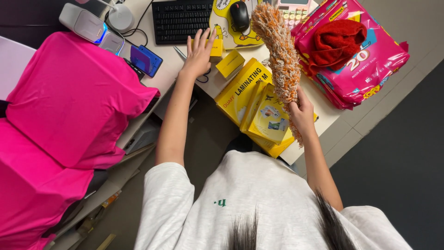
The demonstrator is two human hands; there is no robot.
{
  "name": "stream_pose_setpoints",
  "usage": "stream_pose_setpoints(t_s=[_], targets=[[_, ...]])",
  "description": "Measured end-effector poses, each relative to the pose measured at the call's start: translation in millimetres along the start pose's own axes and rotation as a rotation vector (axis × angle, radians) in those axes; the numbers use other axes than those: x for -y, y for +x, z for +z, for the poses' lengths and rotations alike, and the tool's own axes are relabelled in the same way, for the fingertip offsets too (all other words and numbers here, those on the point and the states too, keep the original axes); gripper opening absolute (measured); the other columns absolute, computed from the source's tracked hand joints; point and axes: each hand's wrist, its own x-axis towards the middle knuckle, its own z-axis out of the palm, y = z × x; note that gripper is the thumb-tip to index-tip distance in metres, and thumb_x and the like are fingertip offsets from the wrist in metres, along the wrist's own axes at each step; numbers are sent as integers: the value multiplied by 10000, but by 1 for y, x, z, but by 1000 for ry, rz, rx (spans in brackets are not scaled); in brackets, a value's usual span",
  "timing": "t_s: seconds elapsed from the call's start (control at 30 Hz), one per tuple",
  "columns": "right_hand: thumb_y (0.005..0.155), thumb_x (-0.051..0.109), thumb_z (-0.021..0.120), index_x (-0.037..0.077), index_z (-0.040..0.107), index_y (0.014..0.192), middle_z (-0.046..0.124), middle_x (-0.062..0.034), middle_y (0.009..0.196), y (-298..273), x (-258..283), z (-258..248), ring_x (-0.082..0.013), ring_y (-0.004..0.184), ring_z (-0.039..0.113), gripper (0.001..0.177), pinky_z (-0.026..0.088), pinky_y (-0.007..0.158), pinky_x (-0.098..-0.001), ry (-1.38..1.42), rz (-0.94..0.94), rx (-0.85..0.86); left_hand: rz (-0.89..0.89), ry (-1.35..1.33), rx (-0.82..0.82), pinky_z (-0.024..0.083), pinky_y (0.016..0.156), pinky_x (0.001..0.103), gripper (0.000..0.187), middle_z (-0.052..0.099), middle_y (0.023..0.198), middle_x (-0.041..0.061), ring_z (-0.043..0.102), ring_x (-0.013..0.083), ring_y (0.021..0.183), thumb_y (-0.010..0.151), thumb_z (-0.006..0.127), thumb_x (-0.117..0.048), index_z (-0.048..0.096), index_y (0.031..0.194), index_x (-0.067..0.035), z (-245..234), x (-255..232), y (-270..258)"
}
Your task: The person cleans a cluttered desk area using a duster. They wipe the surface near a computer keyboard and mouse, then move to the floor to dust a yellow chair and a lower shelf. The person also picks up and wipes several yellow boxes of laminating film and a pink cloth before placing them back on the desk.
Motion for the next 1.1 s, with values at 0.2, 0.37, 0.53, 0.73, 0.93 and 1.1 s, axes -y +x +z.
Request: stream_pose_setpoints(t_s=[0.2, 0.37, 0.53, 0.73, 0.93, 1.1], targets=[[901, -23, 470, 59, 508, 1506, 679, -93, 1314, -15, -10, -17, -137, 1134, 649, 611, 511, 987, -291, 48, -3, 8, -59, -175, -310, 115, 1244, 625, 1029, 176, 1642, 197, 147, 385, 1540, 840, 801, -85, 146, 1633, -125, -12, -65, -60], [934, -19, 476, 23, 490, 1514, 638, -115, 1412, -15, -43, -28, -170, 1272, 602, 582, 468, 1076, -313, 101, -105, 9, -151, -678, -268, 416, 1167, 426, 502, 526, 1422, 150, 528, 315, 1317, 1005, 655, -150, 484, 1468, -59, 38, -157, -107], [973, 15, 472, 24, 430, 1522, 636, -121, 1353, -15, -66, -35, -187, 1226, 608, 550, 478, 1052, -321, 266, -58, 65, -251, -1113, -271, 578, 938, 380, 394, 641, 1255, 159, 714, 292, 1068, 1033, 621, -255, 589, 1344, -14, 120, -221, -118], [972, -8, 423, 71, 241, 1518, 480, -162, 1437, -14, -95, -44, -229, 1325, 510, 581, 441, 1111, -354, 199, -86, 246, -465, -1193, -254, 519, 932, 298, 353, 687, 1134, 119, 665, 185, 1044, 1031, 610, -317, 543, 1223, -28, 107, -245, -125], [979, 17, 426, 111, 232, 1512, 485, -148, 1461, -7, -111, -54, -218, 1333, 502, 574, 435, 1106, -357, 387, 97, 395, -485, -1726, -260, 510, 947, 287, 379, 608, 1149, 93, 589, 150, 1061, 1016, 664, -335, 517, 1187, -30, 145, -253, -138], [960, -5, 431, 136, 247, 1506, 479, -121, 1440, -8, -91, -64, -240, 1290, 521, 593, 496, 1037, -388, 643, 276, 491, -729, -1936, -467, 559, 961, 342, 637, 624, 1270, 127, 652, 215, 1139, 855, 804, -159, 423, 1353, -46, 122, -298, -137]])
